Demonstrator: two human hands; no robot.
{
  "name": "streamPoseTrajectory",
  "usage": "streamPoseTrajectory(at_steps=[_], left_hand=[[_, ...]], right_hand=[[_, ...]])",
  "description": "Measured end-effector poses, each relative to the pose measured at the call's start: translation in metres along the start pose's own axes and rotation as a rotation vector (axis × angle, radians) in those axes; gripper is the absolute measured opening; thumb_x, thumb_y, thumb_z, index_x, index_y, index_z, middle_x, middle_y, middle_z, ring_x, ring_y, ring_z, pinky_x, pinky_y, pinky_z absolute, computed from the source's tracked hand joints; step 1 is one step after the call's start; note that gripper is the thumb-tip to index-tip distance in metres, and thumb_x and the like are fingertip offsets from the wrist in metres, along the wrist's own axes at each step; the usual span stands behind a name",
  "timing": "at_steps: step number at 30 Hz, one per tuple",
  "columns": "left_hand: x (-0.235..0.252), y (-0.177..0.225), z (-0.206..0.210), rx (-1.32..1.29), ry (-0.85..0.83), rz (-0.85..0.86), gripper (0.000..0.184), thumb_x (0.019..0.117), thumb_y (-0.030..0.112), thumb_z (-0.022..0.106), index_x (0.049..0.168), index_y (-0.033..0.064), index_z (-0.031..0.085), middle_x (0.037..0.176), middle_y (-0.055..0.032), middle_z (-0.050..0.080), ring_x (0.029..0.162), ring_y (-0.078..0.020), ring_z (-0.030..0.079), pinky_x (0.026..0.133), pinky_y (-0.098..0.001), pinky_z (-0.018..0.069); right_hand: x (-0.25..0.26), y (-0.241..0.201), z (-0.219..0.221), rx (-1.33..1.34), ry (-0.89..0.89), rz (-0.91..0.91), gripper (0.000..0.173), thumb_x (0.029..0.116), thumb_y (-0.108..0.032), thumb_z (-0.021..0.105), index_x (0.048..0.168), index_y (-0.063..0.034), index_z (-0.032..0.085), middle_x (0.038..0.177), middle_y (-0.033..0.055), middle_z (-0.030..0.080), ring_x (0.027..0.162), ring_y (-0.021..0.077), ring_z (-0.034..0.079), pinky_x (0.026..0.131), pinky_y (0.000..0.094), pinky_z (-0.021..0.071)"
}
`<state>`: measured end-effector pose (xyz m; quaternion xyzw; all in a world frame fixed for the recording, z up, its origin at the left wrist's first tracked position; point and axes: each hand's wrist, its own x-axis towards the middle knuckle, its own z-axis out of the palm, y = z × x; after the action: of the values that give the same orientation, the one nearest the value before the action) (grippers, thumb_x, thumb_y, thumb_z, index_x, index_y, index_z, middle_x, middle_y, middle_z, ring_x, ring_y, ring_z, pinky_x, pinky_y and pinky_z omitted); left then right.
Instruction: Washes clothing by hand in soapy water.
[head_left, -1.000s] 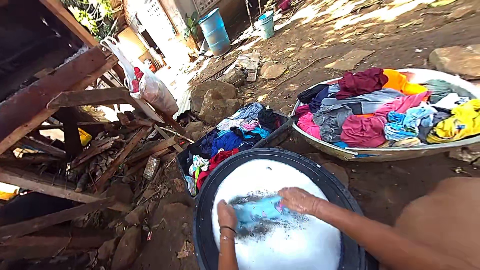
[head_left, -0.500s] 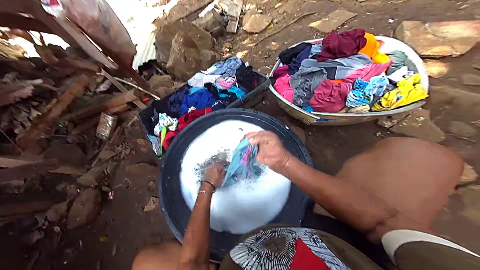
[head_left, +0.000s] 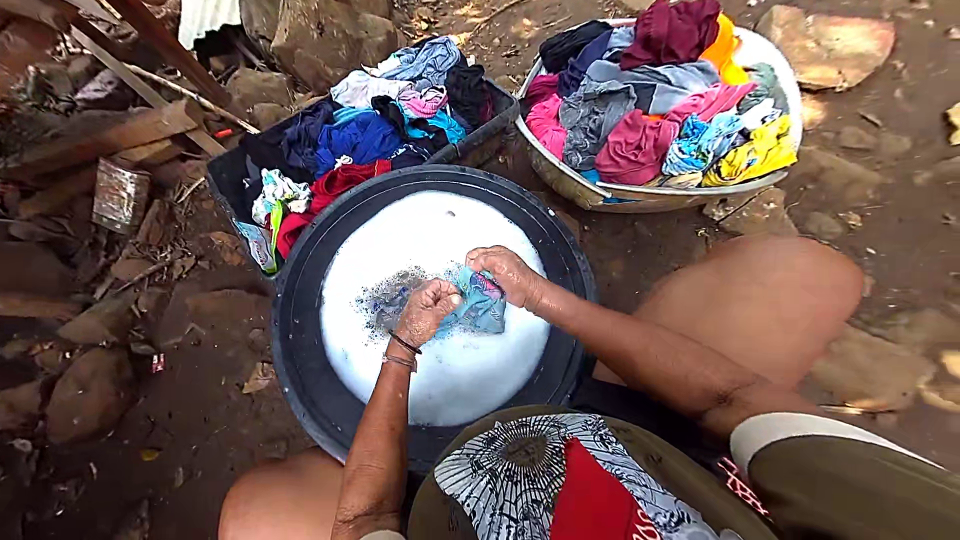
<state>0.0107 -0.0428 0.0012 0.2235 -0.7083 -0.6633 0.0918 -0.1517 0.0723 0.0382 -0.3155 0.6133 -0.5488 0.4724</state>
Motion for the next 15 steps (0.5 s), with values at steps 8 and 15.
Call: streamPoseTrajectory(at_steps=[8, 15], left_hand=[[0.008, 0.005, 0.017, 0.066, 0.063, 0.04, 0.02, 0.0998, 0.003, 0.052, 0.115, -0.0085, 0.059, 0.113, -0.0155, 0.067, 0.099, -0.0148, 0.064, 0.088, -0.0342, 0.0536], [0.024, -0.047, 0.023, 0.695, -0.168, -0.278, 0.034, 0.1074, 0.02, 0.051, 0.127, -0.0057, 0.062, 0.113, -0.0263, 0.069, 0.11, -0.0398, 0.068, 0.1, -0.0588, 0.0505]], right_hand=[[-0.002, 0.008, 0.006, -0.056, 0.0, 0.086, 0.022, 0.0985, -0.008, 0.044, 0.091, -0.0009, 0.063, 0.078, 0.0001, 0.056, 0.068, 0.0042, 0.051, 0.065, 0.0243, 0.0451], [0.01, 0.051, -0.004, -0.733, -0.267, 0.216, 0.029, 0.1059, -0.013, 0.05, 0.112, 0.0123, 0.064, 0.106, 0.0313, 0.066, 0.104, 0.0435, 0.064, 0.095, 0.0594, 0.0477]])
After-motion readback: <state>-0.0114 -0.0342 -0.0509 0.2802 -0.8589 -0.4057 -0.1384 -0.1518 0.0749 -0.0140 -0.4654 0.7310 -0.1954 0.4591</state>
